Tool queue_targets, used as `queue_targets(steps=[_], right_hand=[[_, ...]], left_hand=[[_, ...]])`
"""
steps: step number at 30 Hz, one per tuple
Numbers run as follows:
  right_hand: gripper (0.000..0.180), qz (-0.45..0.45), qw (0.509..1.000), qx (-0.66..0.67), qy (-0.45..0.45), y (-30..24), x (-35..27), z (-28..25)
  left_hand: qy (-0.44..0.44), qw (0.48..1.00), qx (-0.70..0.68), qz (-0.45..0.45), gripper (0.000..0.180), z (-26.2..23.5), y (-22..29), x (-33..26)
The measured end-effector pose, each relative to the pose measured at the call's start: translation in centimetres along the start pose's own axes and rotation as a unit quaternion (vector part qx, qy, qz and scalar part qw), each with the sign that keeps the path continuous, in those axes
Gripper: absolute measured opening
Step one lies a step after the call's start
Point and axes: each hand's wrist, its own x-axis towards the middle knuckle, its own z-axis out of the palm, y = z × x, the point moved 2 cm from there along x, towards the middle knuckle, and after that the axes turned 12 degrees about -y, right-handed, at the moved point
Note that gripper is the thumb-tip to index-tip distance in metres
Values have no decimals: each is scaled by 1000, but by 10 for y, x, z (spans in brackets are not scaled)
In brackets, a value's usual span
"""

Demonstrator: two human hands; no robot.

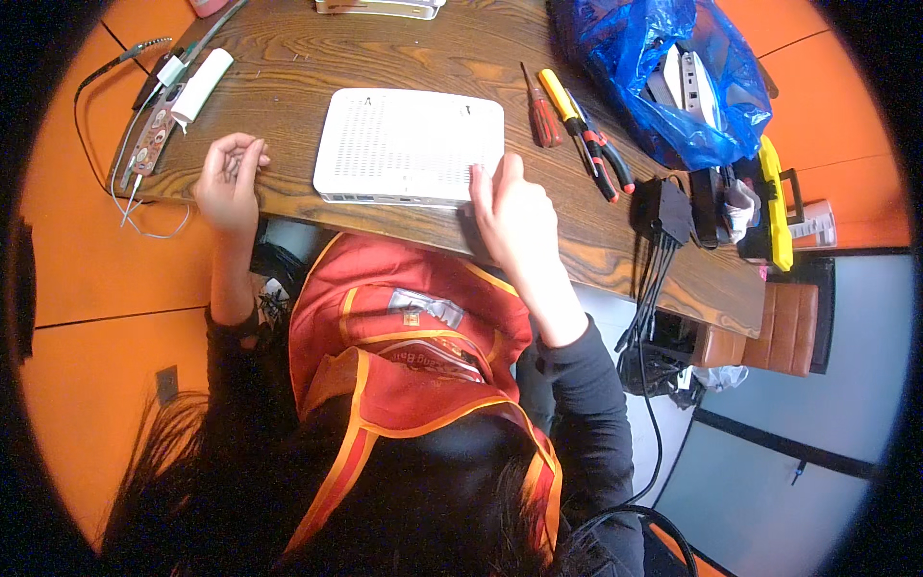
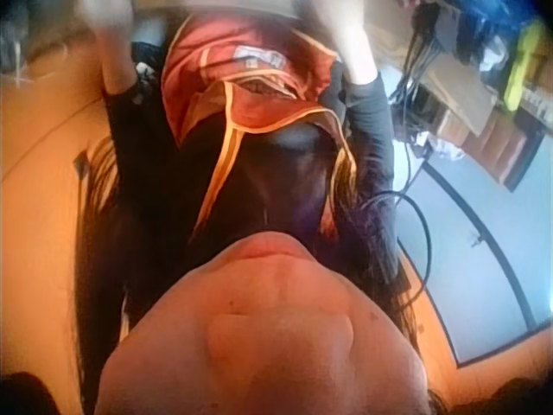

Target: The person uses a screwdriver to remove screws from the back cover of a white electronic device. They then separate the cover from the main body, revealing the internal circuit board, and place the cover aside.

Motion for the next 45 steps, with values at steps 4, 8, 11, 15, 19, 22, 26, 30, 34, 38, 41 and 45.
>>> queue_targets(steps=[4, 8, 11, 15, 19, 22, 26, 30, 34, 38, 41, 45], right_hand=[[32, -64, 992, 104, 39, -7, -6, 5], [33, -128, 974, 177, 61, 1, -34, 3], [24, -183, 952, 210, 129, -2, -59, -6], [17, -268, 924, 263, 66, -24, -80, -12], [15, -228, 910, 345, 9, -39, -65, -13], [12, -203, 890, 409, -12, -40, -43, -14], [12, -144, 843, 518, -22, -39, -25, -14], [9, -58, 836, 541, -62, -37, -18, -10], [8, -5, 833, 550, -67, -38, -14, -11], [8, -37, 921, 385, 40, -38, -4, -25], [8, -24, 946, 291, 143, -23, 17, -36], [8, -89, 981, 132, 107, -3, 52, -42]], left_hand=[[18, 998, -52, 29, 5, 19, 10, -27], [30, 992, -115, 40, 5, 31, 28, -39], [-8, 991, -121, -51, 10, 34, 54, -56], [-310, 945, 106, -18, 10, 51, 84, -69], [-382, 871, 82, 298, 19, 69, 93, -38], [-368, 850, 99, 363, 17, 76, 92, -8], [-359, 828, 135, 409, 12, 88, 89, 18], [-378, 783, 162, 466, 7, 95, 88, 36], [-399, 769, 156, 474, 6, 100, 84, 46], [-389, 798, 229, 400, 25, 102, 80, 44], [-451, 779, 308, 308, 43, 94, 80, 28], [-528, 715, 348, 299, 59, 89, 68, 8]])
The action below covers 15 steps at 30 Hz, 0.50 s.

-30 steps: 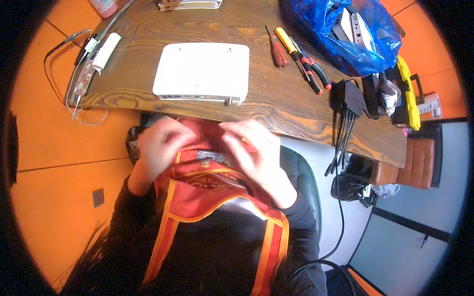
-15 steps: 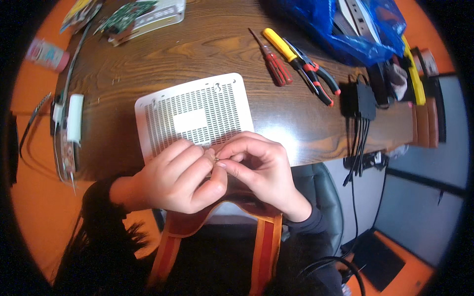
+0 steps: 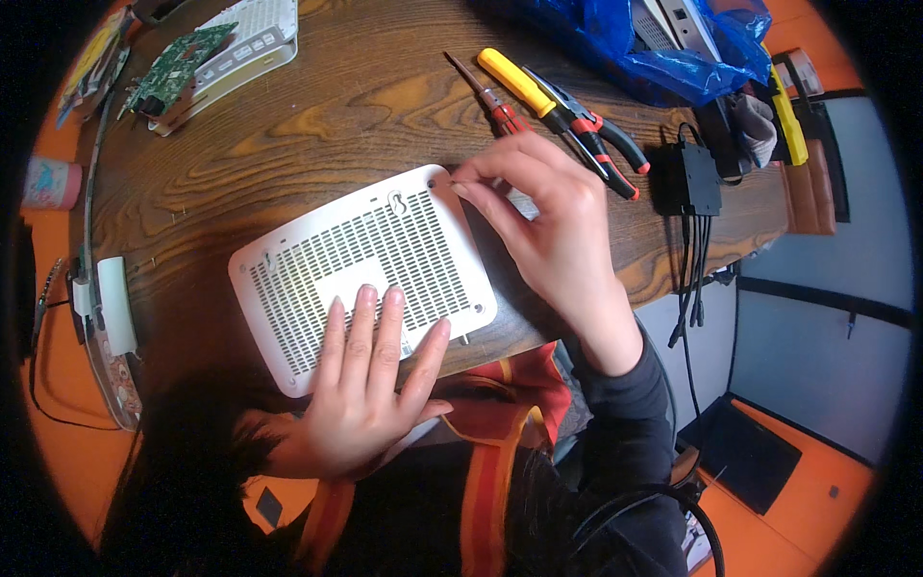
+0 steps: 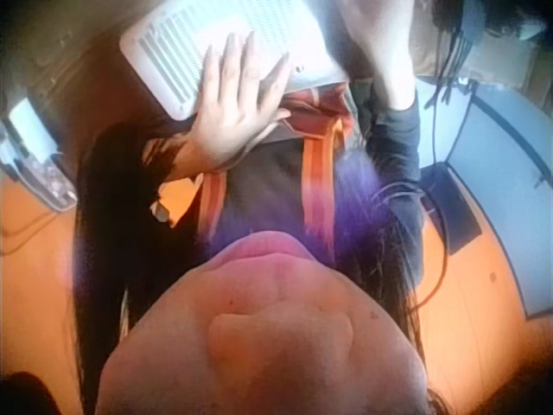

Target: The person uses a screwdriver to remove screws from the back cover of a white electronic device. They then separate the cover from the main body, revealing the internal circuit board, and place the cover aside.

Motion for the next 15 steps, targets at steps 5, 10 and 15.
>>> queue_targets(steps=[5, 10, 15], right_hand=[[10, -45, 995, -30, -81, 5, 16, 7], [12, -78, 981, -112, -137, -4, 24, 2], [13, -113, 966, -132, -192, -8, 32, 0]], left_hand=[[-37, 999, 4, 25, 87, 16, 0, -3], [-22, 999, 15, 29, 95, 19, 1, -3], [-17, 999, 20, 31, 97, 21, 0, -3]])
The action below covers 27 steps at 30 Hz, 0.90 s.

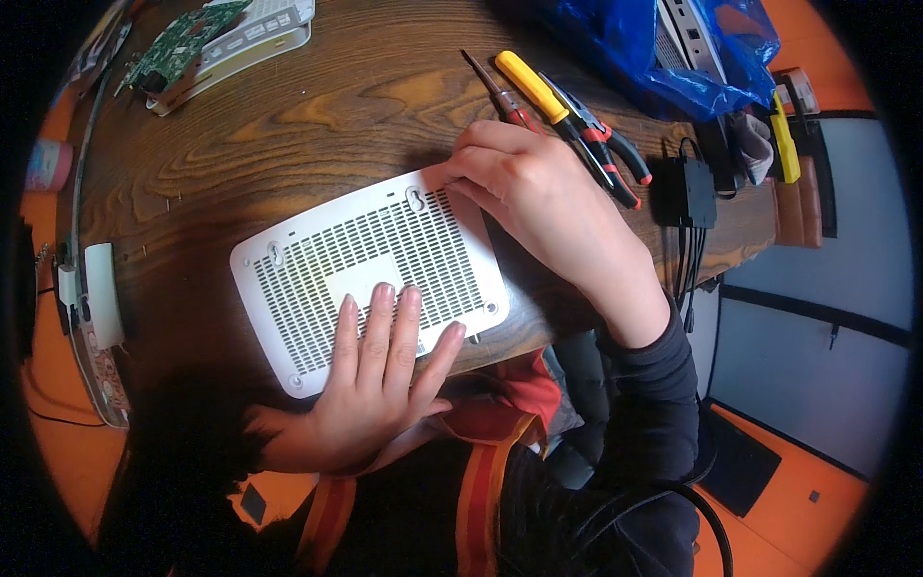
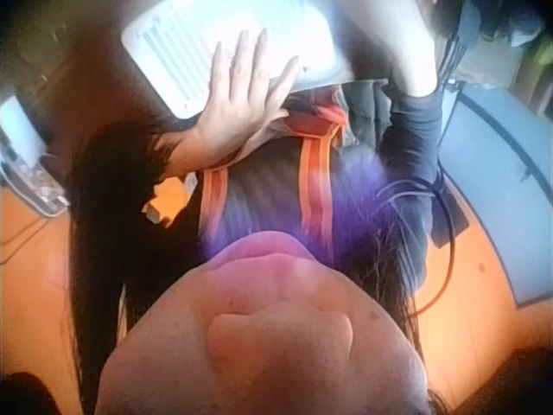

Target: The person uses a screwdriver to remove screws from the back cover of a white electronic device. They then separate the cover from the main body, revealing the internal circuit board, and place the cover aside.

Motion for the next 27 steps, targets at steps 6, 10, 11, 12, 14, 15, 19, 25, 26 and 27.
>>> queue_targets(steps=[6, 10, 11, 12, 14, 15, 19, 25, 26, 27], right_hand=[[19, 7, 1000, 14, 11, 2, -4, 1], [20, 33, 998, 40, 41, 5, -6, 9], [20, 41, 997, 49, 48, 6, -6, 10], [17, 41, 997, 45, 50, 6, -7, 11], [12, 38, 997, 35, 52, 7, -9, 10], [12, 65, 994, 20, 85, 9, -11, 6], [14, 169, 974, -6, 151, 23, -26, -11], [16, 234, 956, -49, 169, 40, -53, -17], [16, 237, 955, -46, 172, 41, -57, -17], [17, 239, 954, -43, 177, 43, -60, -17]], left_hand=[[14, 1000, 9, 1, 71, -3, -2, 1], [-1, 1000, -7, 8, 62, -5, -2, 1], [1, 1000, 0, 9, 60, -5, -2, 1], [4, 1000, 8, 8, 57, -5, -2, 1], [9, 1000, 13, 7, 54, -5, -3, 1], [11, 1000, 9, 6, 53, -4, -3, 1], [1, 999, 32, 11, 52, -3, -3, 1], [-21, 999, 25, 17, 54, -8, -4, 1], [-31, 999, 28, 19, 56, -8, -4, 0], [-34, 999, 31, 22, 57, -9, -4, 0]])
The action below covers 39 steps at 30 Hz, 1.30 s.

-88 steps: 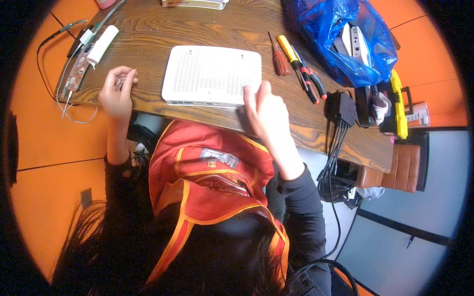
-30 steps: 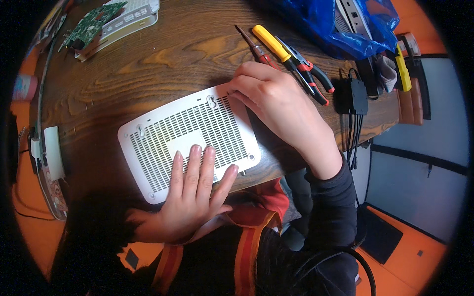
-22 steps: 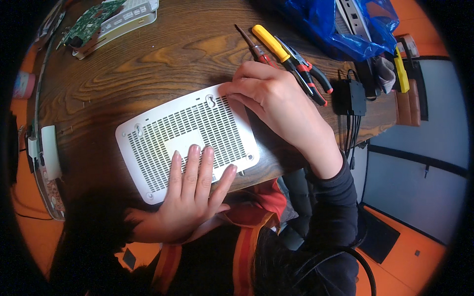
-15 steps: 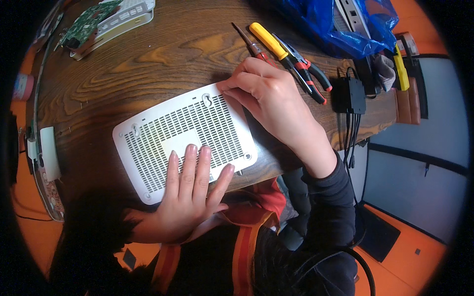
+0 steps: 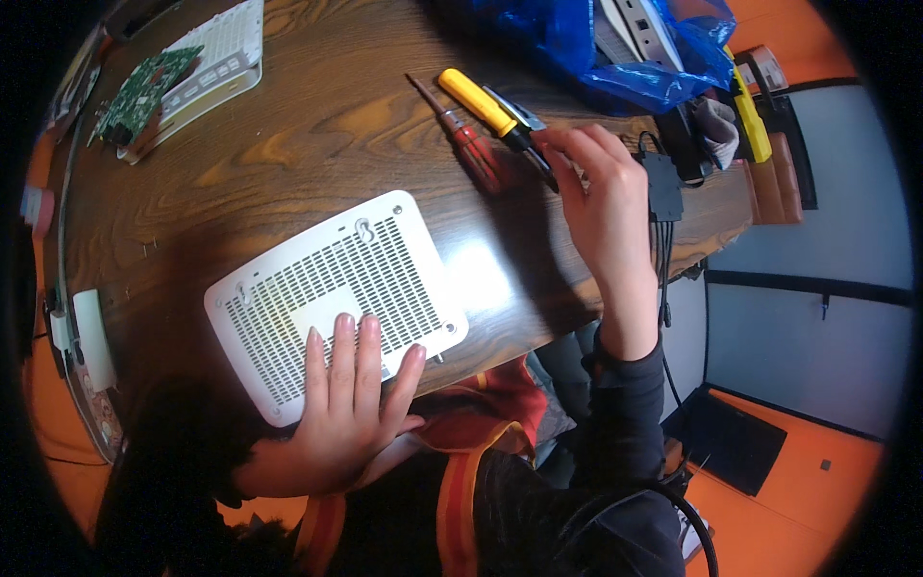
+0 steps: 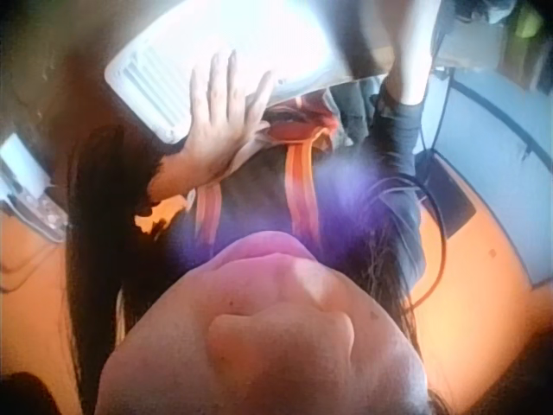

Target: The person uses a screwdriver to remove screws from the back cover of a white electronic device. They then separate the cover from the main body, revealing the internal circuit board, and place the cover aside.

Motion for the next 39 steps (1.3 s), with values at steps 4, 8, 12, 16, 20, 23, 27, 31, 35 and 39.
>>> queue_targets(steps=[4, 8, 12, 16, 20, 23, 27, 31, 35, 39], right_hand=[[33, -34, 998, -53, -28, -2, -7, 7], [56, -120, 985, -56, -113, -12, 1, 29], [52, -139, 982, 29, -127, -14, -1, 33], [27, -7, 1000, 26, -15, 6, -3, 11], [24, 14, 999, 38, -1, 8, -11, 11], [24, -69, 997, 3, -38, 0, -12, 23], [20, 22, 996, -78, 36, 6, -1, 31], [21, 56, 998, -3, 6, 9, 5, 29], [20, 102, 994, 19, 14, 5, 7, 19], [28, 16, 999, 51, 1, -4, 30, 35]], left_hand=[[-3, 1000, 16, -3, 70, 2, 1, 0], [19, 1000, 3, -21, 88, 5, 4, 1], [6, 1000, 22, -10, 89, 7, 4, 0], [6, 1000, 14, -11, 89, 7, 5, -1], [14, 1000, 14, -16, 89, 6, 4, 0], [12, 1000, 11, -14, 89, 6, 4, 0], [14, 999, 25, -15, 90, 7, 6, 0], [23, 999, 18, -18, 90, 10, 6, 1], [31, 999, 6, -19, 90, 9, 5, 1], [24, 999, -2, -30, 54, 6, 5, 0]])
